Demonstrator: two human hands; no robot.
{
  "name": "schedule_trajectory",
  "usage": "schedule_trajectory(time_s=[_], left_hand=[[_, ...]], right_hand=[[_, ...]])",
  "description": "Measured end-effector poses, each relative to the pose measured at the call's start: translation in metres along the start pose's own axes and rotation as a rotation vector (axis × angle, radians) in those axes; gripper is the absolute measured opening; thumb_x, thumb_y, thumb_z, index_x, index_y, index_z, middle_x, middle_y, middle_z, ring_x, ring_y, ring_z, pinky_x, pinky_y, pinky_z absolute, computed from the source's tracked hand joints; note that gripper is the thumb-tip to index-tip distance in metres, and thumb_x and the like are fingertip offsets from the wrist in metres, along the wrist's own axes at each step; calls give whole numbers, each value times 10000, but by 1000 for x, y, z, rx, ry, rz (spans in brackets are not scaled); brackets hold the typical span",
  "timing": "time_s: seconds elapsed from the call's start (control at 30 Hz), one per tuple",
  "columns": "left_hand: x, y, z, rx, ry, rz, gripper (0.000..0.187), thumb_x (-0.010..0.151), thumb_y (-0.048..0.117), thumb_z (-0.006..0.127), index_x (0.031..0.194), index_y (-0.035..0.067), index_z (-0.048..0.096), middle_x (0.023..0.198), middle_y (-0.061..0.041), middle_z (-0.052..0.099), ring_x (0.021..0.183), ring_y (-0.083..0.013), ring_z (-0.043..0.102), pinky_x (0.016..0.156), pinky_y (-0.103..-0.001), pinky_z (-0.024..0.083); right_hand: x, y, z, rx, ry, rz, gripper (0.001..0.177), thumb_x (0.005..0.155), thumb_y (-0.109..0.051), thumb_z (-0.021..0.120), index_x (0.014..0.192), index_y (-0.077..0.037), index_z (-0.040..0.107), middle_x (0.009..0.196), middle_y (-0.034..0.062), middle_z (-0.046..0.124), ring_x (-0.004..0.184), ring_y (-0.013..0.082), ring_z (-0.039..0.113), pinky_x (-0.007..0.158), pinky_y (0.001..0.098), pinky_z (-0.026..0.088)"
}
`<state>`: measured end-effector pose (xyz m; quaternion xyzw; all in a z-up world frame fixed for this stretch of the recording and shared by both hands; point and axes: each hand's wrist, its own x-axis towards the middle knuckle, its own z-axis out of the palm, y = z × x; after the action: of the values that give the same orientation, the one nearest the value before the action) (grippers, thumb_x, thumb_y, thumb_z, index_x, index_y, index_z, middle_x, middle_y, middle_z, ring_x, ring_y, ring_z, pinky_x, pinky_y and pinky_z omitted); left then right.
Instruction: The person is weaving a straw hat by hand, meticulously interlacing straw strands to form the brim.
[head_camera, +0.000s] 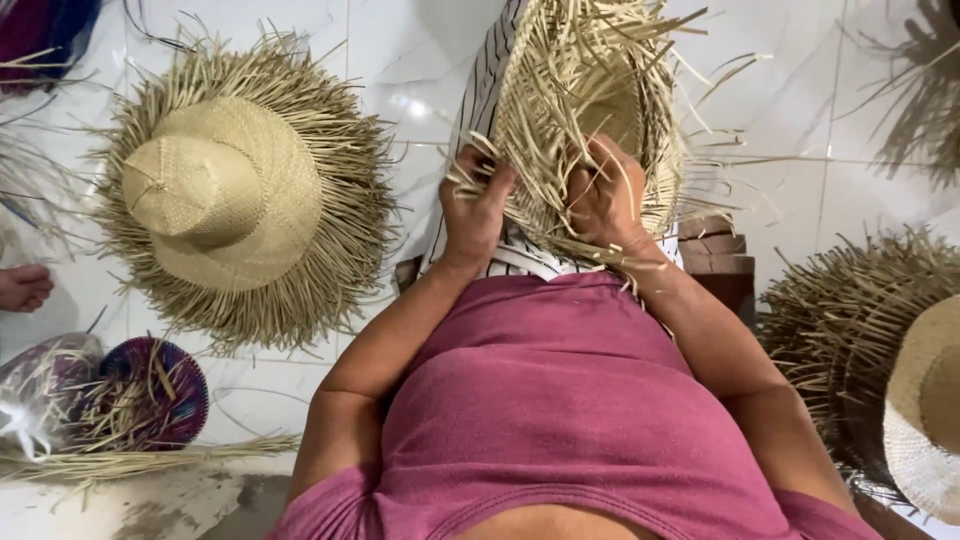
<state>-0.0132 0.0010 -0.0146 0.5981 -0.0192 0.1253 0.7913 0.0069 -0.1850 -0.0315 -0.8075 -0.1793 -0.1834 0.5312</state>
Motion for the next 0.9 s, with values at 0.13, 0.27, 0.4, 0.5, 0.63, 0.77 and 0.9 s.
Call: schedule_trajectory(time_s=[0.13,0.27,0.4,0.5,0.63,0.77,0.9], left_hand=[[18,17,9,17,13,11,89,930,38,715,913,60,631,728,-46,658,702,-68,594,643,-275,504],[26,43,16,100,45,-71,343,1011,265,640,696,156,560,525,20,509,494,-28,438,530,-259,416],[23,32,9,124,25,-117,494,1054,356,555,589,208,480,428,70,409,415,20,303,462,-218,301],[7,32,3,126,-66,-50,323,1020,383,630,804,143,648,628,34,539,590,-69,523,636,-274,482],[-4,17,-10,65,-303,-7,539,881,238,763,1309,19,518,1054,-184,614,1000,-304,615,971,-514,502],[-11,47,-3,17,-387,-4,1131,721,276,943,1578,104,225,1446,-220,390,1388,-361,392,1207,-560,284],[-18,80,-11,204,-444,26,1195,778,124,847,1625,52,7,1499,-375,261,1417,-569,322,1195,-715,255]], right_hand=[[7,-15,5,-49,53,32,277,903,-83,535,1062,-24,754,844,133,644,735,324,659,651,418,547],[2,-10,9,-128,73,90,167,891,-103,608,978,-34,733,822,172,659,750,375,674,663,441,547],[1,-17,9,-85,134,132,284,946,-212,632,820,43,635,798,281,661,714,379,606,638,519,495],[-7,9,14,-77,203,153,61,890,21,662,938,43,692,863,209,684,792,392,657,836,464,558],[-9,16,10,-254,24,207,111,865,39,666,915,-26,742,1080,154,708,983,260,669,822,350,598],[-13,29,18,-234,160,53,244,807,-28,743,1048,7,741,972,265,722,937,516,678,768,545,559],[-17,30,16,-246,171,79,254,823,-72,720,1070,-33,763,980,250,736,934,510,684,788,558,567]])
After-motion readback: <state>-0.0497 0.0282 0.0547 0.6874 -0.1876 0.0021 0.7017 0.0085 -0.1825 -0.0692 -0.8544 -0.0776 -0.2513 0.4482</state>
